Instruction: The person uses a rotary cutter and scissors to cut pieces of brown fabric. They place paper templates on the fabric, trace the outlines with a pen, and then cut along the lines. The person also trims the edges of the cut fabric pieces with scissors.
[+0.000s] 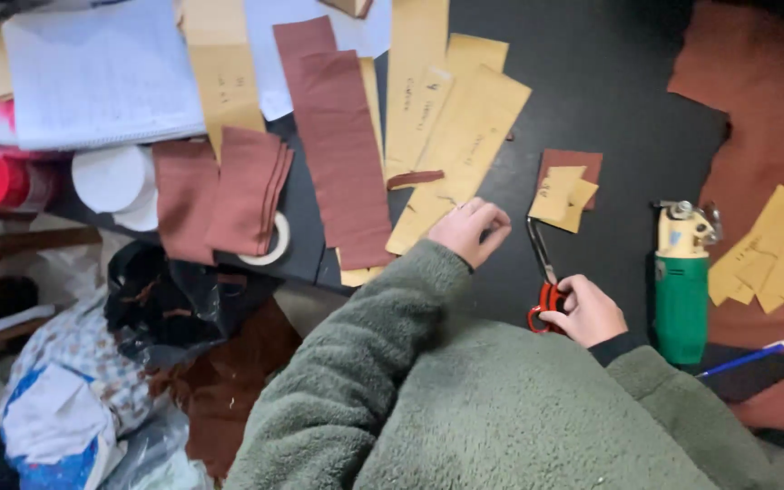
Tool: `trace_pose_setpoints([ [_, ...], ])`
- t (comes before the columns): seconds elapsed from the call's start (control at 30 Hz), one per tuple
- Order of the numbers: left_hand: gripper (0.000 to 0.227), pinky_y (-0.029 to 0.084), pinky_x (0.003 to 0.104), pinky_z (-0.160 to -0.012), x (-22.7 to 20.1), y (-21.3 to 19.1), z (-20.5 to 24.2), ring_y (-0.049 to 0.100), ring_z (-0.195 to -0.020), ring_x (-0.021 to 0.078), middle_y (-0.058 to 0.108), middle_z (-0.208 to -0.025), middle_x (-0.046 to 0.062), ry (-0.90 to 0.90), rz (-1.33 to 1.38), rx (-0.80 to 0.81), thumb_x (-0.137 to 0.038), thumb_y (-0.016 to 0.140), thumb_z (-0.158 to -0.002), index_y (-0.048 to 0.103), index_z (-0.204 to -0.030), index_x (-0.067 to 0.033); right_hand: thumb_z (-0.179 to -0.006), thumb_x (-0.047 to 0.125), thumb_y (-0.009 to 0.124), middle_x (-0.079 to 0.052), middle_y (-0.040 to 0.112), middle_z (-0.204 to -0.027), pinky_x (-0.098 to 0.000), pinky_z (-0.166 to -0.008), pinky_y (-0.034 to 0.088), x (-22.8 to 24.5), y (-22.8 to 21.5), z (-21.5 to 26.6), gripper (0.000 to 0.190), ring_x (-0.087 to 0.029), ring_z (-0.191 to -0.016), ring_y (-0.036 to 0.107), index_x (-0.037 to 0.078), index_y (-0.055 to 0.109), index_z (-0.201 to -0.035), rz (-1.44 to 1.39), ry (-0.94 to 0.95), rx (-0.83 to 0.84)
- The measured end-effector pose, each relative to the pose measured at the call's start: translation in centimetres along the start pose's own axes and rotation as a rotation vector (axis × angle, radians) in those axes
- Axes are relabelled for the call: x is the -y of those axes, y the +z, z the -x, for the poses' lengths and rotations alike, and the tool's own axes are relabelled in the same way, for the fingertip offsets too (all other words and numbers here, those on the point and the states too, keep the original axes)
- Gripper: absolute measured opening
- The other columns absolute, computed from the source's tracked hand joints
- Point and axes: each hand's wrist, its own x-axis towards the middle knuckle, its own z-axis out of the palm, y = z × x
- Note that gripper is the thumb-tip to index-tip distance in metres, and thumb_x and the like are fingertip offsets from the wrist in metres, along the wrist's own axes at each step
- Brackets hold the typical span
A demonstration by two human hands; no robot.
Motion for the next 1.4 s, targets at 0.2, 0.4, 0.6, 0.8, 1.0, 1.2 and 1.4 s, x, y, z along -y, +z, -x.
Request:
trace_pose_setpoints([
  [0.2,0.089,0.044,0.050,-0.111,0.9,5.9,-9.5,0.042,-0.144,0.0301,0.047,-0.154,0.004,0.199,-0.251,0.080,-0.004,0.072,-0.069,0.048,-0.153,-0.0205,-0.066,0.032,0.093,-0.009,0.065,-0.076,-0.0415,-0.066,0.055,0.7,0.1,0.0,0.067,-0.027,-0.070,0.067,0.008,0.055,-0.116,-0.031,0.100,0.119],
  [0.4,0.050,0.024,0.062,-0.121,2.2,4.4,-15.7,0.038,-0.146,0.0197,0.055,-0.143,-0.010,0.213,-0.441,0.623,-0.029,0.084,-0.069,0.069,-0.116,-0.0281,-0.070,0.025,0.089,-0.009,0.067,-0.078,-0.0423,-0.066,0.056,-0.7,0.5,0.3,0.060,-0.028,-0.073,0.070,0.011,0.055,-0.118,-0.020,0.126,0.145],
  [0.6,0.023,0.032,0.060,-0.121,6.8,3.3,-18.2,0.074,-0.101,0.0235,0.078,-0.097,0.002,0.100,0.100,0.103,-0.029,0.076,-0.092,0.066,-0.109,-0.0174,-0.068,0.027,0.090,-0.007,0.067,-0.072,-0.0393,-0.063,0.058,-4.4,2.9,0.1,0.061,-0.025,-0.066,0.070,0.013,0.054,-0.116,-0.060,0.110,0.185],
  [0.8,0.035,0.057,0.038,-0.075,10.7,-8.2,-28.5,0.077,-0.081,0.0258,0.078,-0.087,0.011,-0.396,0.191,-0.530,-0.031,0.074,-0.093,0.058,-0.116,-0.0095,-0.069,0.026,0.089,-0.007,0.067,-0.071,-0.0389,-0.065,0.058,-5.3,4.0,0.3,0.063,-0.025,-0.067,0.071,0.015,0.052,-0.119,-0.091,0.181,0.244],
  [1.0,0.066,0.056,0.039,-0.097,26.3,-9.1,-36.6,0.071,-0.115,0.0285,0.071,-0.125,0.018,-0.351,0.312,-0.776,0.001,0.069,-0.081,0.043,-0.141,-0.0058,-0.072,0.027,0.086,-0.003,0.073,-0.077,-0.0365,-0.069,0.060,-1.9,0.8,0.5,0.061,-0.022,-0.073,0.076,0.020,0.054,-0.123,-0.044,0.326,0.335],
  [1.2,0.039,0.053,0.045,-0.093,9.0,-2.5,-29.1,0.067,-0.109,0.0310,0.069,-0.117,0.005,0.088,-0.209,-0.285,-0.007,0.077,-0.083,0.067,-0.117,-0.0227,-0.077,0.006,0.076,-0.005,0.078,-0.088,-0.0299,-0.075,0.063,-4.2,0.0,2.2,0.052,-0.013,-0.084,0.076,0.009,0.060,-0.126,-0.708,0.314,0.304],
  [1.4,0.070,0.045,0.053,-0.090,1.5,11.1,-24.5,0.061,-0.114,0.0291,0.066,-0.116,0.005,0.140,-0.428,0.570,-0.040,0.090,-0.057,0.062,-0.118,-0.0185,-0.076,-0.008,0.073,-0.002,0.068,-0.082,-0.0235,-0.064,0.048,-5.8,0.1,4.1,0.053,-0.007,-0.069,0.059,0.002,0.064,-0.127,-0.986,0.388,0.401],
])
